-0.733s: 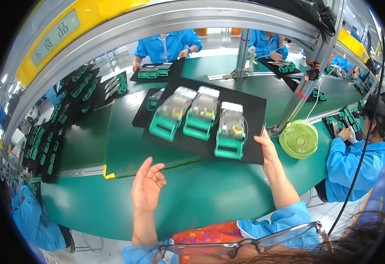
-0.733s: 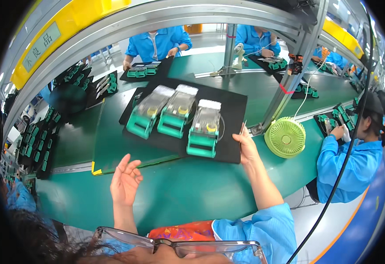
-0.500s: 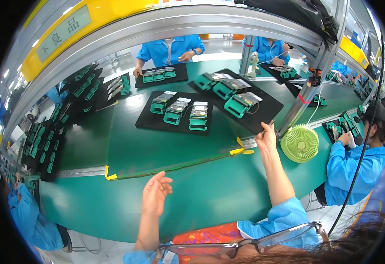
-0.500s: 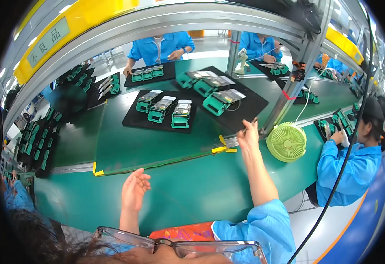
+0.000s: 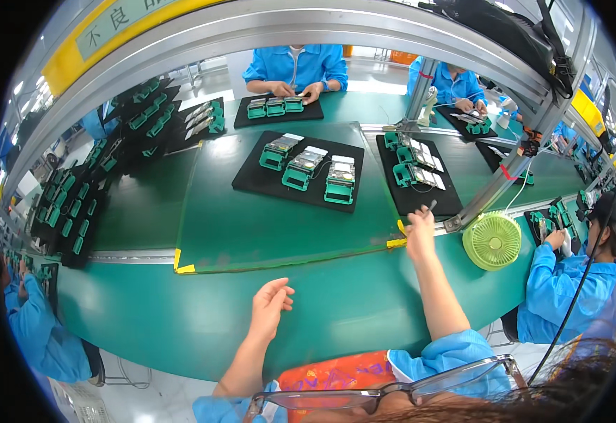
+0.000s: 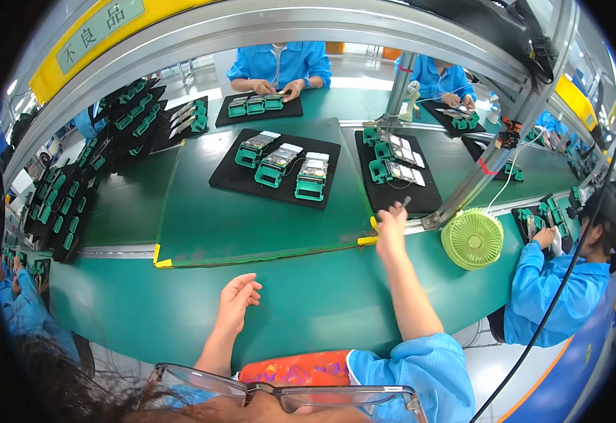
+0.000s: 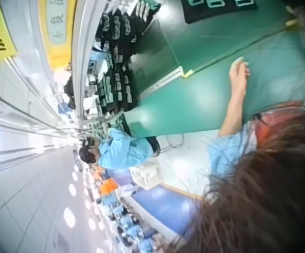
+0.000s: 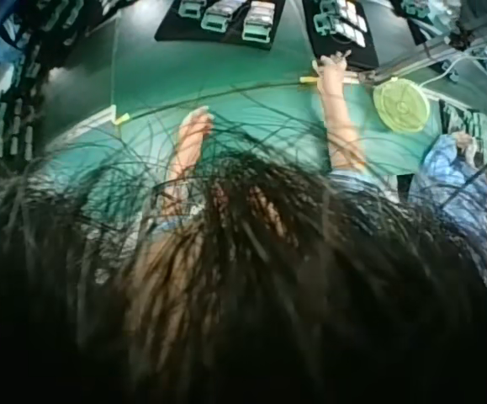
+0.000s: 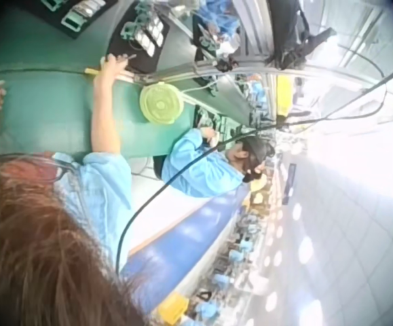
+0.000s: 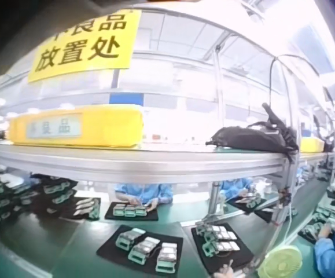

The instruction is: The person attaches components to circuit boards on electronic devices using tweezers and their hands, aligns the devices onto a mat, and slides the mat down the conveyor belt.

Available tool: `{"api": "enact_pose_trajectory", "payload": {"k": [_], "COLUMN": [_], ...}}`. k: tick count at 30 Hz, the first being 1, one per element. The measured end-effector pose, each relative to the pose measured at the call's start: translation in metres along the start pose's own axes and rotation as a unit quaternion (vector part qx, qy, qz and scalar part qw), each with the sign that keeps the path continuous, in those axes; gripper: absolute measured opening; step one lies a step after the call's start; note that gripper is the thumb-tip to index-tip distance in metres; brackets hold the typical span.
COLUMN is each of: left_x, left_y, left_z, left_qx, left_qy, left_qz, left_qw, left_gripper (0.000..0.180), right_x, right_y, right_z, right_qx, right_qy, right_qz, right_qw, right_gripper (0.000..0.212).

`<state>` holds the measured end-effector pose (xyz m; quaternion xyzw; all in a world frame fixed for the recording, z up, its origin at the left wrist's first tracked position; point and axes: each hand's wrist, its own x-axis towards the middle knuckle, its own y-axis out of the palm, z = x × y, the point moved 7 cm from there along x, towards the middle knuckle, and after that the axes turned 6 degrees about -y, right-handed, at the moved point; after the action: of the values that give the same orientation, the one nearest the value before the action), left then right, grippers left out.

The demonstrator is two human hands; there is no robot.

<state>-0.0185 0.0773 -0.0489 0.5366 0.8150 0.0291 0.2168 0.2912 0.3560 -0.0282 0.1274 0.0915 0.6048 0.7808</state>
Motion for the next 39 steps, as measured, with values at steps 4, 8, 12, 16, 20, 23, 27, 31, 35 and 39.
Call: {"api": "enact_pose_trajectory", "payload": {"k": [4, 8, 12, 16, 20, 23, 27, 31, 35, 39], "left_x": [0.002, 0.007, 0.007, 0.003, -0.002, -0.003, -0.003, -0.017, -0.020, -0.026], "left_y": [0.004, 0.001, 0.003, 0.003, 0.002, 0.008, -0.003, -0.017, -0.027, -0.020], "left_z": [-0.002, 0.002, 0.001, 0.001, 0.000, -0.010, -0.016, -0.030, -0.044, -0.048], "left_qx": [0.050, 0.030, 0.027, 0.056, 0.064, 0.060, 0.055, 0.079, 0.117, 0.153], "left_qy": [0.020, 0.021, 0.008, 0.015, 0.016, 0.038, 0.084, 0.127, 0.202, 0.165], "left_qz": [0.008, 0.015, 0.023, 0.024, 0.023, 0.018, -0.039, -0.106, -0.197, -0.155], "left_qw": [0.999, 0.999, 0.999, 0.998, 0.998, 0.997, 0.994, 0.983, 0.952, 0.962], "left_gripper": [0.028, 0.027, 0.029, 0.028, 0.028, 0.025, 0.023, 0.024, 0.030, 0.040], "right_x": [-0.078, -0.129, -0.119, -0.109, -0.122, -0.134, -0.156, -0.171, -0.180, -0.186], "right_y": [0.105, 0.186, 0.236, 0.249, 0.235, 0.201, 0.150, 0.105, 0.061, 0.017], "right_z": [0.025, 0.017, -0.005, -0.018, -0.009, 0.007, 0.027, 0.031, 0.047, 0.066], "right_qx": [-0.270, -0.321, -0.475, -0.571, -0.544, -0.546, -0.509, -0.484, -0.429, -0.458], "right_qy": [-0.236, -0.381, -0.456, -0.401, -0.426, -0.397, -0.398, -0.463, -0.474, -0.434], "right_qz": [0.332, 0.467, 0.403, 0.354, 0.374, 0.406, 0.452, 0.468, 0.494, 0.533], "right_qw": [0.872, 0.730, 0.636, 0.623, 0.618, 0.616, 0.615, 0.576, 0.590, 0.564], "right_gripper": [0.031, 0.037, 0.046, 0.052, 0.055, 0.058, 0.047, 0.018, 0.019, 0.019]}}
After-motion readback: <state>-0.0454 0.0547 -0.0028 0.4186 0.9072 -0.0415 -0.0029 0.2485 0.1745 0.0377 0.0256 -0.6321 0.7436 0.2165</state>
